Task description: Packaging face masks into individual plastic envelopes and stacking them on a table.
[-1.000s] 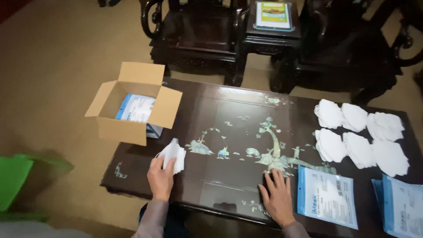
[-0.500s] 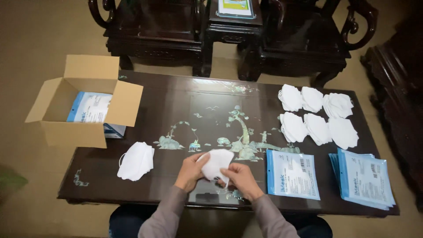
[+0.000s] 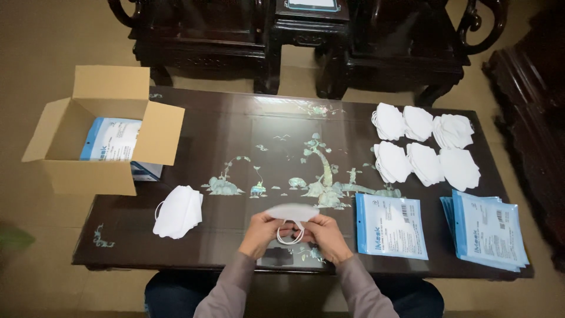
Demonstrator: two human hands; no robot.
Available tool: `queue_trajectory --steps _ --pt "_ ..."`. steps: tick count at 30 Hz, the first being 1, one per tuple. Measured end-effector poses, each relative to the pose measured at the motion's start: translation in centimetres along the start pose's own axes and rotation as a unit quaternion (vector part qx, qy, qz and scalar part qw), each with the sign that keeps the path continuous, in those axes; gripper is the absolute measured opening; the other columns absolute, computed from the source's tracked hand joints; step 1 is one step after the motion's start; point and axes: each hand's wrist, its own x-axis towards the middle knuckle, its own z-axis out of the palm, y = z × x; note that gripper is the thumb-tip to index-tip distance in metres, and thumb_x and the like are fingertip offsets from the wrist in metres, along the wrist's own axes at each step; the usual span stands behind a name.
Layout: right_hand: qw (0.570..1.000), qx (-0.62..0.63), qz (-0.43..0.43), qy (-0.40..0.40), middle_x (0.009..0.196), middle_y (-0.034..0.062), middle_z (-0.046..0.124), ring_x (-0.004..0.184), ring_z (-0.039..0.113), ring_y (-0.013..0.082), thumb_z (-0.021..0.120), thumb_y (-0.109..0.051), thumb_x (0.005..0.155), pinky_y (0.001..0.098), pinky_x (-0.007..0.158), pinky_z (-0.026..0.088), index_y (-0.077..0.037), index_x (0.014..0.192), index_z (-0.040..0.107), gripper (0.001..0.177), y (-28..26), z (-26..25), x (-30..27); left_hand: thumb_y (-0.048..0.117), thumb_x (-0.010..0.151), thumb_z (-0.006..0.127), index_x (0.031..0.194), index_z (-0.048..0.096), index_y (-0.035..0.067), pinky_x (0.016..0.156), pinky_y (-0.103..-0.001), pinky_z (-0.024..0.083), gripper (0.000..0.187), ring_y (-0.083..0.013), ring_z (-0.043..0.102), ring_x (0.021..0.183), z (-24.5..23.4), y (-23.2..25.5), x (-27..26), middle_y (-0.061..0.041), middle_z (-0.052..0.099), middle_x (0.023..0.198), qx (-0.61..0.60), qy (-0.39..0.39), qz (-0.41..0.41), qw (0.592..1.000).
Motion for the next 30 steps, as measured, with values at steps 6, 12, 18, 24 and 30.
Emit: queue_trajectory --steps 6,12,18,24,30 --pt "0.994 0.076 0.033 -0.077 0.088 0.0196 0.075 0.074 0.077 0.0276 0.060 -0.025 0.096 0.0358 0.059 0.062 0.003 0.130 0.067 0.045 0.7 -3.6 2.3 -0.025 0.069 0.066 0.100 0.083 0.001 0.077 -0.037 0.059 0.044 -0.0257 0.073 0.104 -3.4 -4.3 3.7 -0.022 0.080 0.109 0.130 -0.041 0.139 0.981" --pt "0.997 -0.052 -0.014 0.056 0.088 0.0131 0.077 0.073 0.067 0.0197 0.080 -0.009 0.086 0.0340 0.061 0.059 0.003 0.104 0.080 0.021 1.4 -0.4 1.4 0.052 0.103 0.033 0.145 0.053 0.003 0.094 -0.042 0.051 0.067 -0.0283 0.060 0.121 -1.0 -1.4 0.5 -0.019 0.064 0.137 -0.195 -0.065 -0.003 0.979" --pt "0.987 -0.077 -0.107 0.097 0.083 0.0067 0.080 0.071 0.065 0.0119 0.081 -0.015 0.086 0.0293 0.062 0.055 0.001 0.098 0.084 0.020 2.5 1.4 -0.5 0.010 0.093 0.067 0.122 0.071 -0.014 0.076 -0.036 0.056 0.039 -0.0236 0.070 0.093 1.5 -4.6 0.7 -0.021 0.076 0.119 -0.183 0.065 0.045 0.980" --pt "0.825 -0.345 -0.390 0.222 0.122 0.0134 0.069 0.117 0.064 0.0274 0.059 -0.017 0.100 0.0426 0.105 0.055 -0.005 0.123 0.067 0.027 0.4 -5.8 -2.3 0.013 0.096 0.063 0.135 0.061 -0.010 0.086 -0.040 0.054 0.045 -0.0243 0.069 0.109 1.0 -3.2 0.0 -0.019 0.074 0.127 -0.186 0.038 0.000 0.982" --pt "0.719 -0.566 -0.266 0.303 0.133 0.0227 0.059 0.129 0.052 0.0402 0.065 -0.055 0.090 0.0540 0.111 0.038 -0.005 0.139 0.060 0.070 2.2 -15.8 -0.2 0.018 0.097 0.060 0.139 0.061 -0.006 0.082 -0.038 0.051 0.048 -0.0250 0.066 0.111 1.5 -1.4 -1.7 -0.016 0.072 0.133 -0.143 0.008 -0.001 0.990"
